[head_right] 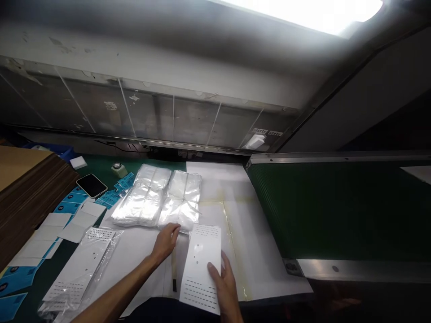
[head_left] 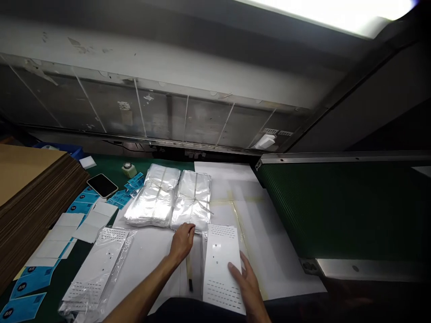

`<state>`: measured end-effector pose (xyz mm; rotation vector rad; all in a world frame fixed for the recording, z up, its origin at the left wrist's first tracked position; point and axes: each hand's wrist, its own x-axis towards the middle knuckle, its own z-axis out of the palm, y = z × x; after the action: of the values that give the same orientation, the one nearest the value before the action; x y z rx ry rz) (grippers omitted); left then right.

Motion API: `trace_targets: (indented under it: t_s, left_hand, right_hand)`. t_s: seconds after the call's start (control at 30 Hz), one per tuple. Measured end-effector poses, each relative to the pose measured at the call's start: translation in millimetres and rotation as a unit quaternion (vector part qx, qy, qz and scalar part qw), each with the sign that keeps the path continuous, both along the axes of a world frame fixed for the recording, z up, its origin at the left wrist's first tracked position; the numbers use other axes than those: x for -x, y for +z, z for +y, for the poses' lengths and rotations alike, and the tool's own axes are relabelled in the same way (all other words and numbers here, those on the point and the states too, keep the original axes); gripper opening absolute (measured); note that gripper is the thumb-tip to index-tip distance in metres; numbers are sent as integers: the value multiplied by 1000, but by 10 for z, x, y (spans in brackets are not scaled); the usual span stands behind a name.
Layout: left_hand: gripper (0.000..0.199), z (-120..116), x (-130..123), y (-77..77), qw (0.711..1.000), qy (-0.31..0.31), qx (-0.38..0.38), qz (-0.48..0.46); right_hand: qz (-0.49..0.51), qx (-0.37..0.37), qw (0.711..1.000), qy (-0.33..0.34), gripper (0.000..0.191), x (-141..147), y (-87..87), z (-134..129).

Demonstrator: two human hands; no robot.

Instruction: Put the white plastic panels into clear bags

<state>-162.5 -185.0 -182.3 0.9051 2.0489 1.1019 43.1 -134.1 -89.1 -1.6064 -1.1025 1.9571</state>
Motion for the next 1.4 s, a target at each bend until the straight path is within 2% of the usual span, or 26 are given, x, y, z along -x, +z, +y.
trace_targets:
  t_s: [0.07, 0.17, 0.23, 0.33, 0.43, 0.5, 0.6, 0.7, 0.9, 1.03, 1.13, 1.2, 1.3, 1.4]
  left_hand:
    - [23, 286, 117, -156, 996, -67, 23, 60]
    - [23, 572, 175, -317, 981, -129, 55, 132]
    - [24, 638, 179, -373, 973, -149, 66, 163]
    - [22, 607, 200, -408, 969, -159, 69, 177]
    - [23, 531, 239, -410, 976, -140, 55, 158]
    - [24, 496, 263, -405, 984, -116, 40, 130]
    - [24, 479, 299, -400, 994, -72, 22, 75]
    - [23, 482, 343, -398, 999, -37, 12, 18]
    - [25, 432, 424, -349, 994, -13, -4, -108]
    - [26, 391, 468, -284, 984, 11, -24, -178]
    - [25, 381, 509, -228, 974, 32, -34, -220]
    - [22, 380, 531, -191, 969, 45, -36, -241]
    - [20, 372, 547, -148, 961, 81, -36, -261]
    - [18, 352, 565, -124, 949, 132, -41, -283]
  right_hand:
    - [-23, -32, 999, -4, 101, -70, 69, 81]
    - [-33, -62, 997, -13, 97, -175, 118, 116]
    - [-36, -71, 996, -26, 95, -238, 108, 94]
    - [-38, -67, 996, -45, 96, -296, 46, 35]
    - [-35, -64, 997, -34, 100, -289, -30, 4]
    - [-41, -95, 995, -8, 99, -260, -70, 24]
    - [-53, -138, 987, 56, 83, -208, -113, 94]
    - [-30, -114, 986, 120, 66, -146, -153, 153]
    - [-21, -111, 987, 113, 63, -55, -212, 158]
    - [-13, -117, 986, 117, 62, -43, -141, 184]
    - [17, -132, 981, 140, 55, 90, -111, 250]
    - [32, -135, 978, 158, 49, 257, -166, 327]
    - [30, -118, 977, 174, 44, 508, -349, 469]
    - [6, -103, 979, 178, 43, 604, -519, 570]
